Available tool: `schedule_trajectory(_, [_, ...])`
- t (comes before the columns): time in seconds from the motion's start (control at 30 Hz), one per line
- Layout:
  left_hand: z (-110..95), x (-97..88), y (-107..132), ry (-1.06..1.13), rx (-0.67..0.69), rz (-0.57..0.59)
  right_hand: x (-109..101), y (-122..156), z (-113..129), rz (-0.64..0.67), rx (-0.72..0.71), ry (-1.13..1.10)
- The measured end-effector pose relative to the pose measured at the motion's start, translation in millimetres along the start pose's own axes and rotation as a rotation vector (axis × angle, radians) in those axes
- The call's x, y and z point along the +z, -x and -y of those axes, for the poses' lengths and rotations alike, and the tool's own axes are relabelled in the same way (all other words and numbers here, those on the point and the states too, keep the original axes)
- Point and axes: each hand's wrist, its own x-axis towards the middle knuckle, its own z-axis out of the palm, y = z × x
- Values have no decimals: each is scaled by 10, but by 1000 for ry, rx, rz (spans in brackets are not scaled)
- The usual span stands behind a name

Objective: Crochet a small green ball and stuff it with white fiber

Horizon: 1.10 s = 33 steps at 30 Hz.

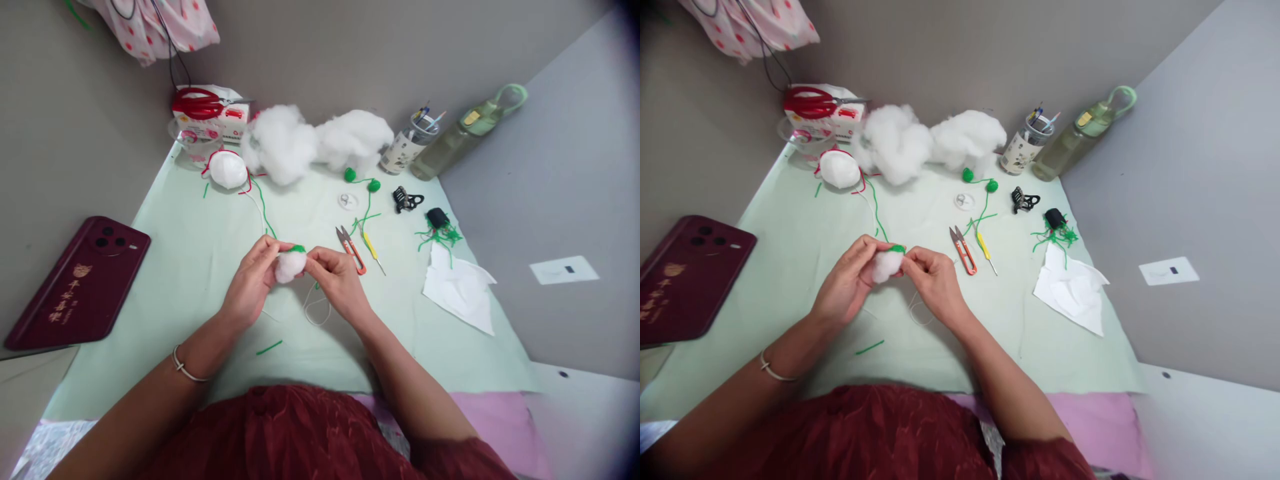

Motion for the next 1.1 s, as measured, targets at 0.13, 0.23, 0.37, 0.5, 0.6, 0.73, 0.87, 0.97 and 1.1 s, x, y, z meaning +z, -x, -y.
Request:
schedule_trajectory(0.13, [-37,-67,-19,13,-94,47,-52,-37,-25,14,1,-99])
schedule_trajectory(0.23, [-32,-89,-30,-49,-96,40,-63,-43,-50,29,19,-102])
schedule_trajectory(0.37, [30,-53,-38,-119,19,-22,-15,10,-40,47,-12,26])
schedule_trajectory(0.5, [105,-10,-58,-168,153,-123,56,84,-4,50,-82,197])
schedule_trajectory(0.6, [129,4,-66,-204,235,-164,87,85,4,50,-80,156])
schedule_trajectory(0.73, [114,3,-29,-232,267,-136,109,32,-13,2,-21,52])
schedule_trajectory(0.87, [69,-11,24,-238,224,-57,110,7,-16,-74,-22,38])
schedule_trajectory(0.97, [34,-33,20,-231,168,3,72,22,9,-66,-43,86])
schedule_trajectory(1.1, [33,-62,-28,-226,142,-10,9,69,64,34,-97,240])
